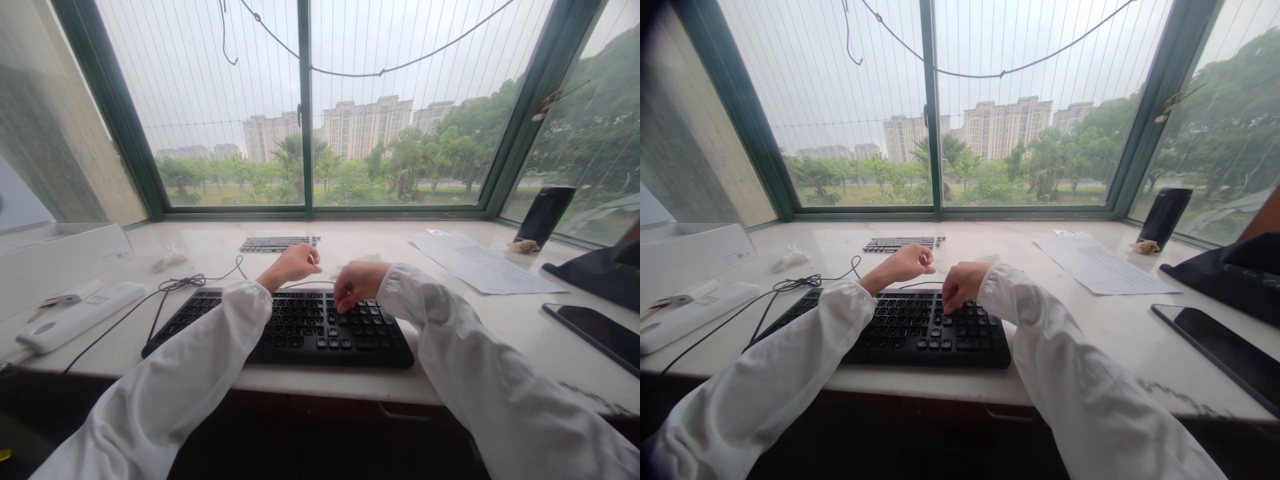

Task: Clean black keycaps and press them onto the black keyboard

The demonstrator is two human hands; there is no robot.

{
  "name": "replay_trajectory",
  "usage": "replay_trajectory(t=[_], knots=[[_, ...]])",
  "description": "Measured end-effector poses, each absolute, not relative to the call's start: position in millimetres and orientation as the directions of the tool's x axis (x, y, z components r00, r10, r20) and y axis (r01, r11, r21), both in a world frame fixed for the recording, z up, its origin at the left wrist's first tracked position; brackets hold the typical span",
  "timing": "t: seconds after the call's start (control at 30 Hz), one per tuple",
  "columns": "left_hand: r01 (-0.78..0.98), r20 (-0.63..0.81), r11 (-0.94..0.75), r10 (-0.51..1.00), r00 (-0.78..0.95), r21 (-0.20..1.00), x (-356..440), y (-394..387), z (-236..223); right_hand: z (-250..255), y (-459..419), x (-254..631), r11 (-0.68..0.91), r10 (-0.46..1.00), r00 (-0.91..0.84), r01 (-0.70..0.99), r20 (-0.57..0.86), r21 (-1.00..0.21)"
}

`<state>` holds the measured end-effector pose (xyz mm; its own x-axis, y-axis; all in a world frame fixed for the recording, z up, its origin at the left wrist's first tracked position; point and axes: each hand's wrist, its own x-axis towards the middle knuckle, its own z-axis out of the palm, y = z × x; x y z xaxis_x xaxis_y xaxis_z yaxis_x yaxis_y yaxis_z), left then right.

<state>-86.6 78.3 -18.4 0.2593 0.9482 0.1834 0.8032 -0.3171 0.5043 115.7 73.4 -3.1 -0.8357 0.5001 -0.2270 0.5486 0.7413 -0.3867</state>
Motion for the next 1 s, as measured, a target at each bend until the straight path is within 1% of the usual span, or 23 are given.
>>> replay_trajectory(t=[0.13, 0.23, 0.27, 0.33, 0.4, 0.47, 0.5, 0.6, 0.67, 0.73, 0.83, 1.0], knots=[[0.793, 0.185, -0.321, 0.947, 0.263, 0.518, -86.9, 77.4, -17.0, -1.4, 59.1, 111.3, 0.764, 0.480, -0.860, 0.507, -0.174, -0.398], [0.791, 0.189, -0.328, 0.945, 0.268, 0.517, -87.4, 77.7, -16.9, -2.4, 53.6, 108.4, 0.768, 0.440, -0.871, 0.492, -0.219, -0.410], [0.793, 0.192, -0.330, 0.944, 0.268, 0.512, -87.7, 77.8, -16.8, -3.0, 54.4, 108.2, 0.769, 0.444, -0.871, 0.492, -0.212, -0.408], [0.800, 0.200, -0.330, 0.944, 0.264, 0.501, -88.2, 77.9, -16.2, -4.4, 59.8, 109.4, 0.773, 0.492, -0.861, 0.501, -0.131, -0.389], [0.807, 0.202, -0.326, 0.945, 0.258, 0.493, -88.8, 77.7, -15.3, -5.5, 67.9, 112.8, 0.761, 0.559, -0.826, 0.545, -0.072, -0.352], [0.808, 0.204, -0.324, 0.945, 0.255, 0.492, -89.3, 77.0, -14.3, -6.2, 75.0, 116.7, 0.741, 0.593, -0.801, 0.585, -0.086, -0.330], [0.808, 0.205, -0.324, 0.945, 0.254, 0.492, -89.5, 76.6, -13.8, -6.3, 77.2, 118.4, 0.738, 0.589, -0.802, 0.584, -0.100, -0.338], [0.812, 0.221, -0.324, 0.944, 0.245, 0.486, -90.0, 75.2, -12.2, -6.7, 78.1, 120.0, 0.744, 0.547, -0.833, 0.528, -0.081, -0.409], [0.818, 0.231, -0.323, 0.943, 0.237, 0.476, -90.1, 74.1, -11.1, -7.3, 75.7, 118.5, 0.740, 0.510, -0.850, 0.513, -0.134, -0.435], [0.822, 0.236, -0.315, 0.945, 0.226, 0.474, -90.0, 73.0, -10.4, -8.0, 72.7, 116.5, 0.735, 0.491, -0.849, 0.523, -0.194, -0.431], [0.826, 0.242, -0.307, 0.947, 0.214, 0.473, -89.8, 72.2, -10.6, -7.8, 67.8, 114.3, 0.737, 0.485, -0.855, 0.513, -0.185, -0.441], [0.829, 0.247, -0.316, 0.943, 0.221, 0.462, -91.6, 75.4, -13.8, -6.1, 60.8, 112.4, 0.733, 0.480, -0.847, 0.530, -0.227, -0.426]])
